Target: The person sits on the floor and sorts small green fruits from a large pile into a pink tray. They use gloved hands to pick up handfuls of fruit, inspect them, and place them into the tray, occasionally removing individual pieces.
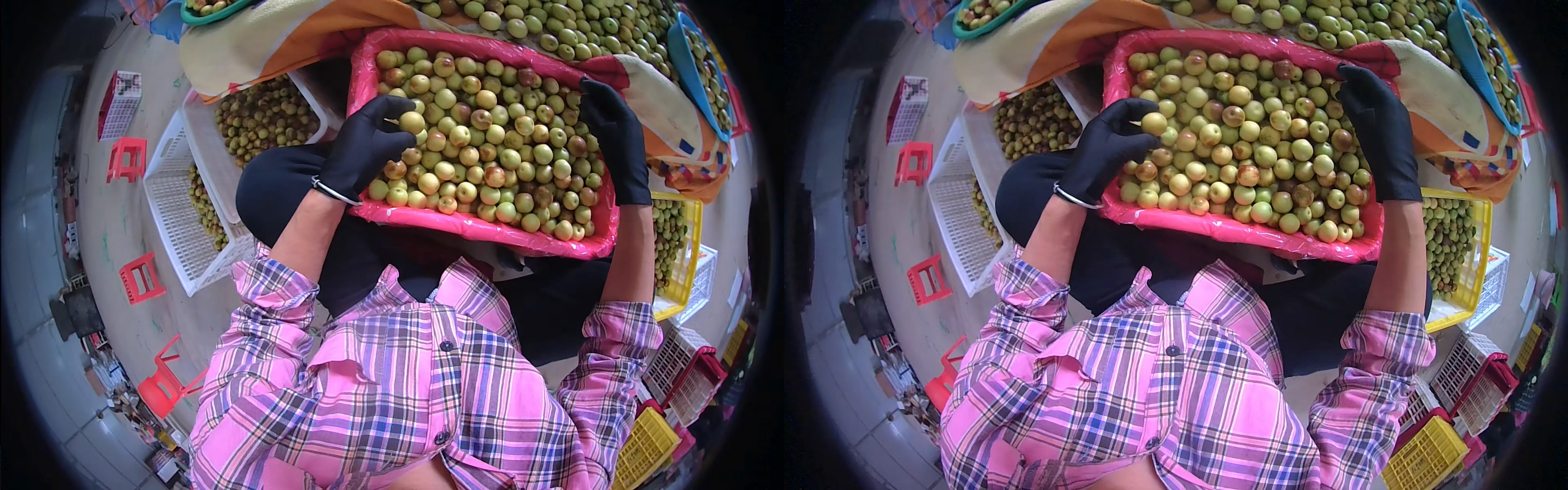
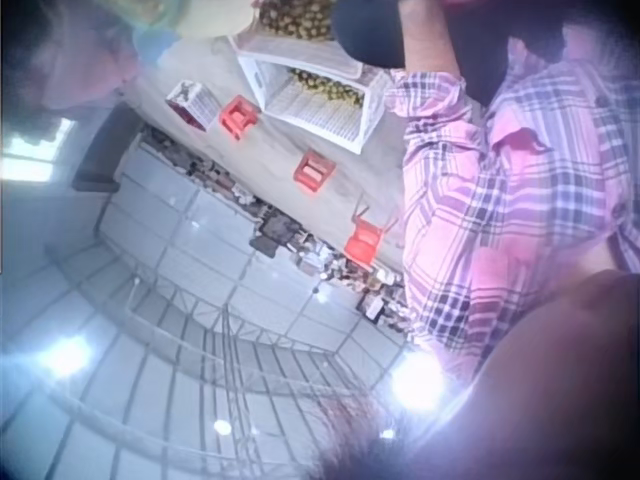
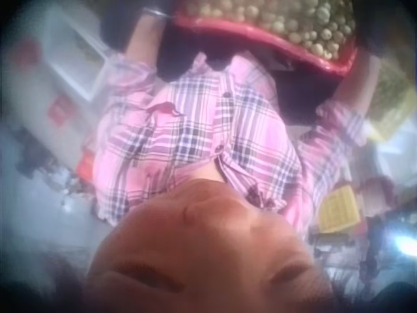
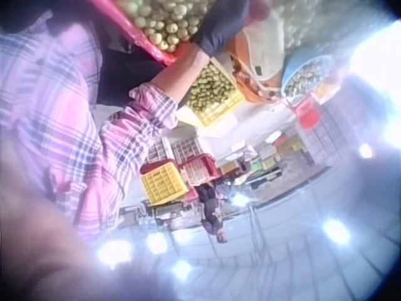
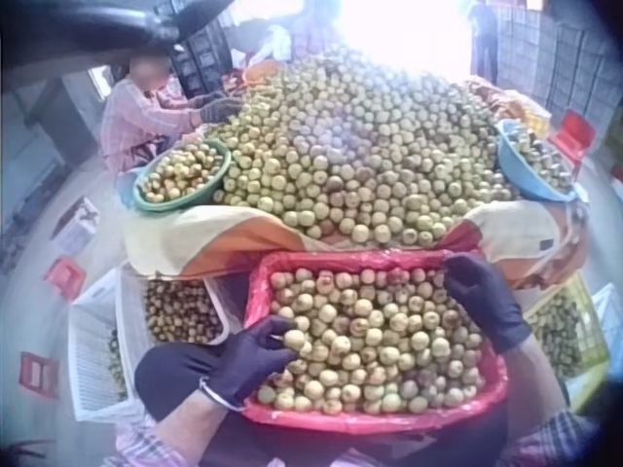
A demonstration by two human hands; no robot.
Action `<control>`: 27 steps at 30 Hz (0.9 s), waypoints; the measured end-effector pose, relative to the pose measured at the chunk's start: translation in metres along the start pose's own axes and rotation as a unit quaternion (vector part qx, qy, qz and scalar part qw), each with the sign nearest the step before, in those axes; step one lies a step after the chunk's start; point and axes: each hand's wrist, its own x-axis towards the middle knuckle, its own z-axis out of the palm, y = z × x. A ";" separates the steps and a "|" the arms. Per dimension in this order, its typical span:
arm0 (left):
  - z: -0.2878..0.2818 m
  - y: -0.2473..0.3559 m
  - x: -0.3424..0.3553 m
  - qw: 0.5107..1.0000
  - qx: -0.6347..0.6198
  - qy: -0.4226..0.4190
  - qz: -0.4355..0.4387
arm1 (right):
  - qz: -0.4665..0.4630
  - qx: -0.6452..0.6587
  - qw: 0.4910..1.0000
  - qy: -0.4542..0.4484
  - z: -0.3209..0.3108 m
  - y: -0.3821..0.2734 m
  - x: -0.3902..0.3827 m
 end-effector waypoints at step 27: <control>-0.020 -0.007 0.026 0.914 0.330 0.137 0.193 | -0.012 0.014 1.000 -0.009 -0.017 -0.002 -0.008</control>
